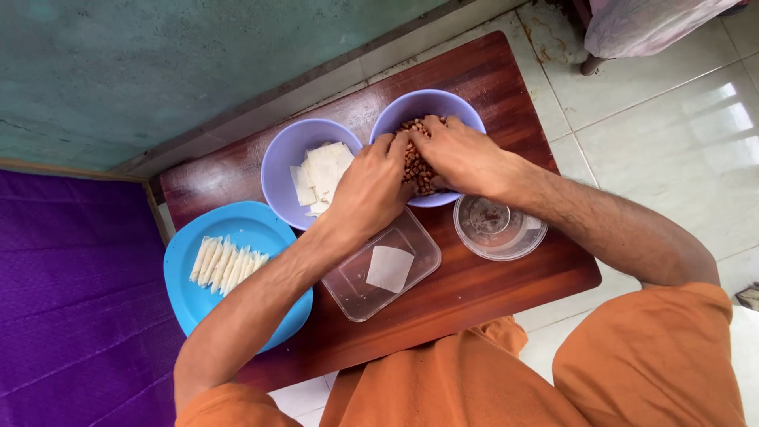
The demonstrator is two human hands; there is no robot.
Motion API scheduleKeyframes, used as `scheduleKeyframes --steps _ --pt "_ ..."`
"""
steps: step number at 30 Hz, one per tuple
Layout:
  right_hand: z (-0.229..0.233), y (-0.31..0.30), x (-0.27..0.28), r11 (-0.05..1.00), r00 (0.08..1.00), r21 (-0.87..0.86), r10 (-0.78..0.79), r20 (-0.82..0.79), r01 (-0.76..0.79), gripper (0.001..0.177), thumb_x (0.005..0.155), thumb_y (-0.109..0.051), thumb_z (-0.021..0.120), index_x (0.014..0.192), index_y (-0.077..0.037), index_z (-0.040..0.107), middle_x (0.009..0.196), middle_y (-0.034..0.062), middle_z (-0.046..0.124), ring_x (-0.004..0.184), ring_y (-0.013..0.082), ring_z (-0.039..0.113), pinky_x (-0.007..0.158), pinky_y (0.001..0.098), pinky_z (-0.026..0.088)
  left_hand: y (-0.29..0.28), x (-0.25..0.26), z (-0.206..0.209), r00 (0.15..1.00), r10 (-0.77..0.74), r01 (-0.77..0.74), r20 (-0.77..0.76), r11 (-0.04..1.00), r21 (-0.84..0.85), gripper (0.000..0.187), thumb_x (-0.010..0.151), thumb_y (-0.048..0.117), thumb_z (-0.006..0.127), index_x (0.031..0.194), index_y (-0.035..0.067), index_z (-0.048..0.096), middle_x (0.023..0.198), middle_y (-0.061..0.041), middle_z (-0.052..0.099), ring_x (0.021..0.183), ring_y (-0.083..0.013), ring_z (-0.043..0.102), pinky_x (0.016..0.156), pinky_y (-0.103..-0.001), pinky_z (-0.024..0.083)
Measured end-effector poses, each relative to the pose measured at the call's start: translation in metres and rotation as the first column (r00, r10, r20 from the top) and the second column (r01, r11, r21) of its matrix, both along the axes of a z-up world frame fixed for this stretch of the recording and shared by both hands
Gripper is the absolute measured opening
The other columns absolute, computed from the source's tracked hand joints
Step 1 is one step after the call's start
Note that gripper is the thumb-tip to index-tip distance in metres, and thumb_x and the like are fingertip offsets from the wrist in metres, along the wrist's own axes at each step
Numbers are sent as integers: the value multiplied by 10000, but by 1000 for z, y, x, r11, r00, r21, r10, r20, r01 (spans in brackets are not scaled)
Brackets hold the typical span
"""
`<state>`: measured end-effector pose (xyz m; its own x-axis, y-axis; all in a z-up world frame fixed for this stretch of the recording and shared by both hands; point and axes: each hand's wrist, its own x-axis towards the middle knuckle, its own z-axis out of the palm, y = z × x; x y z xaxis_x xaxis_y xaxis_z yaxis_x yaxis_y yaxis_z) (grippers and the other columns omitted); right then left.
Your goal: Manually rolling individual peanuts into thin dough wrappers to create snack sticks.
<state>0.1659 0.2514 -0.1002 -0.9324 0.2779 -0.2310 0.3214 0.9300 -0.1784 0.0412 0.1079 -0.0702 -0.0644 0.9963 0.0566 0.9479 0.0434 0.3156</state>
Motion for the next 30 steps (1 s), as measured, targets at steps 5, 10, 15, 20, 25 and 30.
scheduleKeyframes --steps 5,10,15,20,25,30 --pt "-45 15 -10 977 991 -164 -134 12 134 530 836 -93 757 1316 13 561 1192 243 619 948 472 730 743 565 626 37 5 -42 977 72 -93 -200 991 -100 822 747 113 840 1418 -117 423 934 -202 674 792 -437 754 625 -510 643" --pt "-25 28 -10 959 997 -274 -79 2 77 372 733 -20 817 1087 16 709 1085 200 694 941 484 725 801 547 628 53 -8 -38 998 53 -55 -16 950 -306 903 739 87 835 1465 -100 331 980 -282 691 875 -540 724 711 -584 617" --pt "35 31 -5 946 982 -319 -117 -151 64 183 800 -14 713 975 10 761 951 208 718 924 440 735 794 521 624 55 -9 -38 995 88 -68 39 927 -369 1003 667 220 955 1412 -75 351 1006 -324 688 896 -573 707 725 -640 602" --pt "42 39 5 934 969 -346 -156 -190 83 152 833 -77 724 978 -33 730 975 183 699 953 440 718 770 540 617 60 5 -53 998 59 -61 -17 942 -330 893 667 237 943 1334 -74 437 1083 -293 642 906 -572 696 721 -662 602" --pt "42 39 12 922 961 -378 -177 -213 86 131 857 -65 704 986 -54 725 976 173 695 966 412 716 773 532 620 66 4 -61 1000 18 -25 -24 937 -349 776 694 221 907 1285 -122 541 1136 -270 614 882 -551 705 689 -668 605" --pt "42 38 14 910 964 -408 -172 -205 76 139 881 -51 677 1005 -61 739 984 177 709 979 404 721 767 524 618 63 -2 -84 999 -26 17 -29 965 -261 475 799 140 759 1198 -95 653 1040 -229 686 784 -498 737 629 -611 617"
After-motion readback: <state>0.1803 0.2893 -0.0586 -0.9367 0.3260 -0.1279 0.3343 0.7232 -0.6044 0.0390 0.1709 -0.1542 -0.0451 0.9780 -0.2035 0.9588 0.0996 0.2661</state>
